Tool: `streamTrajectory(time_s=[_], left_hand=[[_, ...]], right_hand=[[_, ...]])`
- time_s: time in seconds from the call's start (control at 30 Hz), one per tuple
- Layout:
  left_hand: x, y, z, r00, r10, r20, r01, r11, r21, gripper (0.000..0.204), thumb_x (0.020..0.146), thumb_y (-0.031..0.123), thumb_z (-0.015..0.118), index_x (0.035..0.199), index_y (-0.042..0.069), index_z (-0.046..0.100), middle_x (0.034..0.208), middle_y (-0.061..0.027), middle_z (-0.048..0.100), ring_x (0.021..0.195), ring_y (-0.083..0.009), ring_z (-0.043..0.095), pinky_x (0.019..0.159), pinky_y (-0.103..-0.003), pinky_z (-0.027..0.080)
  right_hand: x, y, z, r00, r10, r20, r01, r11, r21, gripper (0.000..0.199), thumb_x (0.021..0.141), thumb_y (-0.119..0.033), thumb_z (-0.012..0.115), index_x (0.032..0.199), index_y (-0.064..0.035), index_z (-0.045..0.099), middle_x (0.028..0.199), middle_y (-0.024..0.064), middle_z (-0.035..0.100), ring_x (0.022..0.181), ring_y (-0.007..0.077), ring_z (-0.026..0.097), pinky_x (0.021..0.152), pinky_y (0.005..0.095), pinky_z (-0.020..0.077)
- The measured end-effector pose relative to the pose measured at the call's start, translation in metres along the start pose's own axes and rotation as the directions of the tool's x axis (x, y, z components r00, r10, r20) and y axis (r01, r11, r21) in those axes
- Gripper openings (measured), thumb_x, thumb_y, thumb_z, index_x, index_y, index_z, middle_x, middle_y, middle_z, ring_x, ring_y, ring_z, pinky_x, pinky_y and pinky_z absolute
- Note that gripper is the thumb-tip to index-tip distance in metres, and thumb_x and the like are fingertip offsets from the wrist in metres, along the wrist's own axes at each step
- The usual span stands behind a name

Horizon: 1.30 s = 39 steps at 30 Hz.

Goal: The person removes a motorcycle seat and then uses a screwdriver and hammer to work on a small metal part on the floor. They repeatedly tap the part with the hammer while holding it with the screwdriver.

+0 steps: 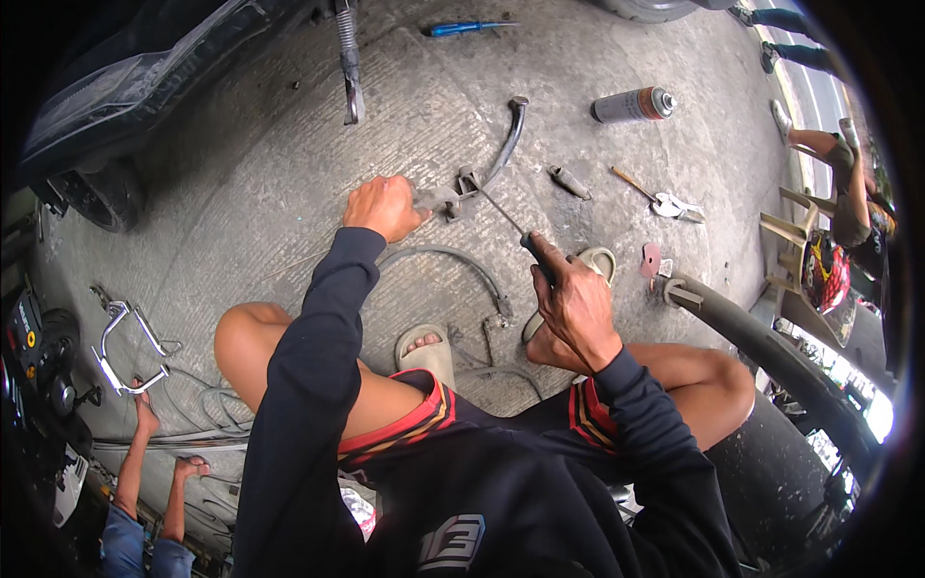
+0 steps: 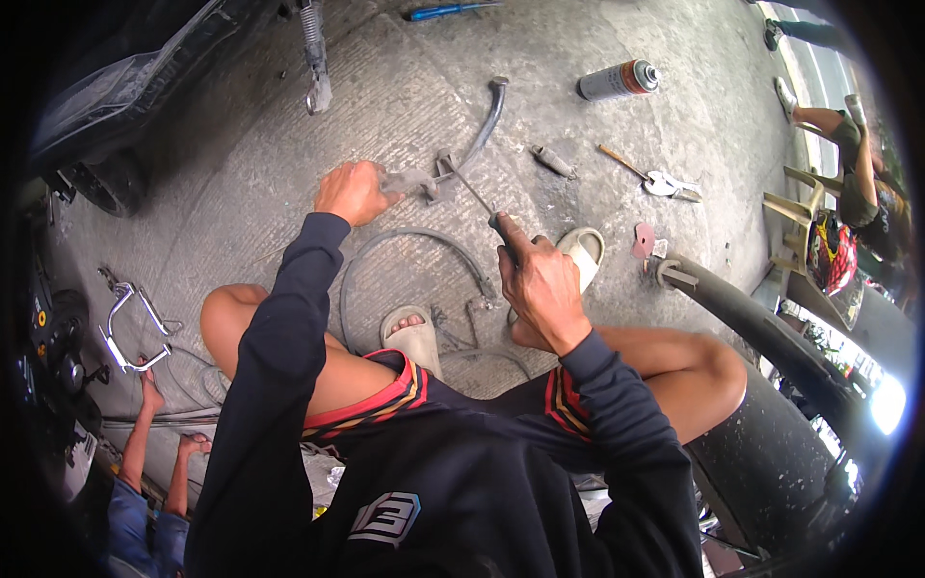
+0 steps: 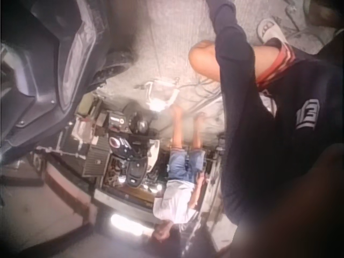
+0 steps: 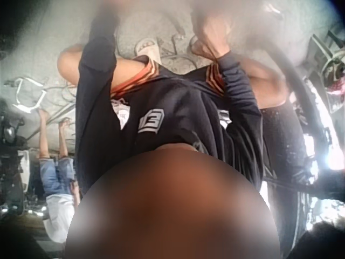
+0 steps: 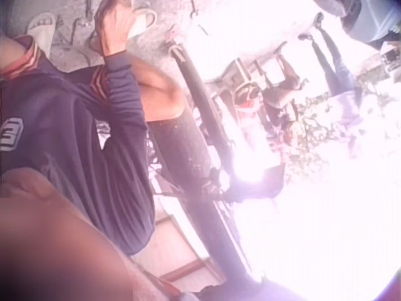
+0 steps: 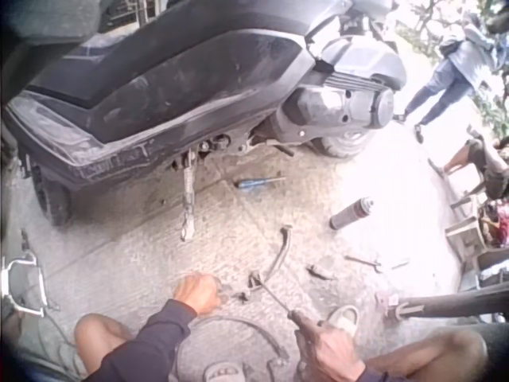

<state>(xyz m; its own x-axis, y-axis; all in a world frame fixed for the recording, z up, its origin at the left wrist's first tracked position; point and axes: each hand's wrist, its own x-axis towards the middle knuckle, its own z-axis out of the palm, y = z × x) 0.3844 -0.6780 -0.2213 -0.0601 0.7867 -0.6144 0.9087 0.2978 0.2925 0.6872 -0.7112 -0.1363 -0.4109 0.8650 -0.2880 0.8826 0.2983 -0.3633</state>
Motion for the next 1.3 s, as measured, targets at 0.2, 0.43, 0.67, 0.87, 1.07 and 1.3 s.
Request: streamTrajectory(time_s=[0.2,0.43,0.67,0.87,1.07,1.3], left_hand=[[-0.012,0.007,0.004,0.994,0.016,-0.108,-0.021,0.999,-0.049,0.043,0.080,0.038,0.083,0.100,0.002,0.076,0.098,-0.0248,0.074,0.098,-0.0409,0.072,0.088,-0.049,0.055],[-0.015,0.008,0.012,0.981,0.070,-0.183,-0.076,0.997,-0.026,0.036,0.079,0.034,0.082,0.093,0.002,0.076,0.087,-0.0250,0.073,0.087,-0.0419,0.072,0.083,-0.050,0.057],[-0.022,0.012,0.020,0.974,0.086,-0.207,-0.092,0.996,-0.020,0.037,0.078,0.032,0.079,0.101,0.003,0.076,0.087,-0.0273,0.072,0.082,-0.0453,0.072,0.077,-0.051,0.058],[-0.033,0.021,0.026,0.962,0.114,-0.249,-0.116,0.993,0.003,0.037,0.077,0.032,0.080,0.098,0.001,0.075,0.085,-0.0275,0.072,0.082,-0.0454,0.071,0.077,-0.052,0.058],[-0.032,0.024,0.026,0.972,0.092,-0.215,-0.099,0.995,-0.020,0.041,0.077,0.033,0.080,0.103,0.001,0.075,0.085,-0.0279,0.072,0.082,-0.0456,0.071,0.078,-0.052,0.058],[-0.034,0.026,0.030,0.980,-0.007,-0.201,-0.004,0.999,-0.054,0.042,0.077,0.031,0.081,0.106,0.000,0.076,0.086,-0.0282,0.072,0.085,-0.0456,0.072,0.081,-0.051,0.057]], right_hand=[[0.010,-0.008,-0.011,1.000,-0.026,-0.009,0.027,0.998,0.054,0.043,0.094,-0.021,0.065,0.136,-0.0149,0.063,0.074,0.0230,0.066,0.063,0.0409,0.066,0.057,0.0512,0.0514],[0.030,-0.016,-0.023,0.993,-0.016,0.119,0.016,1.000,0.000,0.039,0.093,-0.018,0.064,0.132,-0.0134,0.063,0.071,0.0239,0.066,0.065,0.0437,0.065,0.060,0.0538,0.0499],[0.030,-0.018,-0.005,0.996,-0.061,-0.071,0.071,0.986,0.152,0.029,0.092,-0.016,0.061,0.119,-0.0062,0.064,0.070,0.0270,0.066,0.065,0.0465,0.067,0.061,0.0554,0.0534],[0.003,0.010,0.011,0.983,0.155,0.100,-0.181,0.916,0.359,0.046,0.094,-0.016,0.063,0.138,-0.0036,0.061,0.086,0.0308,0.069,0.078,0.0470,0.069,0.071,0.0506,0.0548],[0.016,0.018,0.019,0.992,-0.054,0.115,0.005,0.920,0.392,0.048,0.089,-0.010,0.059,0.136,-0.0009,0.061,0.087,0.0305,0.070,0.077,0.0484,0.069,0.073,0.0530,0.0558],[0.028,0.011,0.015,0.990,0.097,0.103,-0.133,0.880,0.455,0.045,0.089,-0.010,0.059,0.133,-0.0041,0.065,0.090,0.0306,0.070,0.082,0.0498,0.069,0.078,0.0535,0.0566]])
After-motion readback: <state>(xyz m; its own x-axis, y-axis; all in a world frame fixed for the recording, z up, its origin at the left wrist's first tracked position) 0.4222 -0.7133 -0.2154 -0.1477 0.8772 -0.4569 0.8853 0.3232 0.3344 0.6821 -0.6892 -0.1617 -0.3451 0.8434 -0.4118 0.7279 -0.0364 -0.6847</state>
